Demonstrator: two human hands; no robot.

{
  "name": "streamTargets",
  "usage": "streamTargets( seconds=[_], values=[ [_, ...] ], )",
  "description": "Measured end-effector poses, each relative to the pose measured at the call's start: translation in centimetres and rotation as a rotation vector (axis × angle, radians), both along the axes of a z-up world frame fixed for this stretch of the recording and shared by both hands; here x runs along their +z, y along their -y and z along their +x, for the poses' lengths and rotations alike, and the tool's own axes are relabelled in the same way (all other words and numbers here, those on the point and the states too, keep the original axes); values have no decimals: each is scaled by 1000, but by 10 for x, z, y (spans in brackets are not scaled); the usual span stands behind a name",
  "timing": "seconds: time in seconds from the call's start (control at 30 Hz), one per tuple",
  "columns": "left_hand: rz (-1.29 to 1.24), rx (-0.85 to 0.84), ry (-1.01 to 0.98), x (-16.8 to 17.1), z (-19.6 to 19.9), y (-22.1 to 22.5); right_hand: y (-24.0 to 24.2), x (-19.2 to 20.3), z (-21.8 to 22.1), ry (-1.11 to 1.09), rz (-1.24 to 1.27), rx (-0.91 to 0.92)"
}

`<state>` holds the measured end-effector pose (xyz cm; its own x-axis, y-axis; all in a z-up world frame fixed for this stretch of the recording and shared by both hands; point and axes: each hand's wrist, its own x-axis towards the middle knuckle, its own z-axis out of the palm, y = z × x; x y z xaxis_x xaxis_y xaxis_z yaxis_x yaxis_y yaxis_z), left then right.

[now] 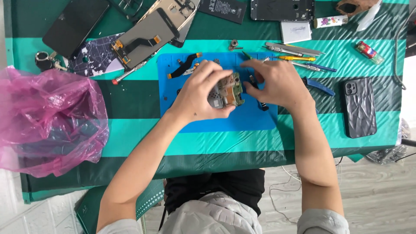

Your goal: The person is meticulously cleaning and inspecting the internal components of a disassembled mobile phone motherboard using a small hand tool.

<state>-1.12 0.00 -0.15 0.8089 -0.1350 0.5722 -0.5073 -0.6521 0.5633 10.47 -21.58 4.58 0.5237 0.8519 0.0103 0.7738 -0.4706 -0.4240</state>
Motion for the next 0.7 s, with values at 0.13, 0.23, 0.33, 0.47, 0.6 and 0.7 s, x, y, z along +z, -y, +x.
streamTargets(
  seconds=[0.13, 0.23, 0.33, 0.47, 0.6, 0.7],
  values=[
    [-811, -327, -212, -21, 3, 7, -6, -12, 1, -116, 477, 14],
    [-1297, -600, -356, -40, 3, 9, -13, -26, -3, -325, 746, 4],
    [-1482, -707, -460, -38, 3, 5, -20, -38, -9, -456, 861, 27],
    [-1639, -768, -644, -31, 7, 5, -26, -52, -20, -639, 997, -5],
    [-1724, -768, -657, -39, 7, 4, -28, -47, -25, -570, 998, -36],
    [-1705, -745, -643, -39, 10, 4, -25, -38, -21, -331, 952, -44]
  ],
)
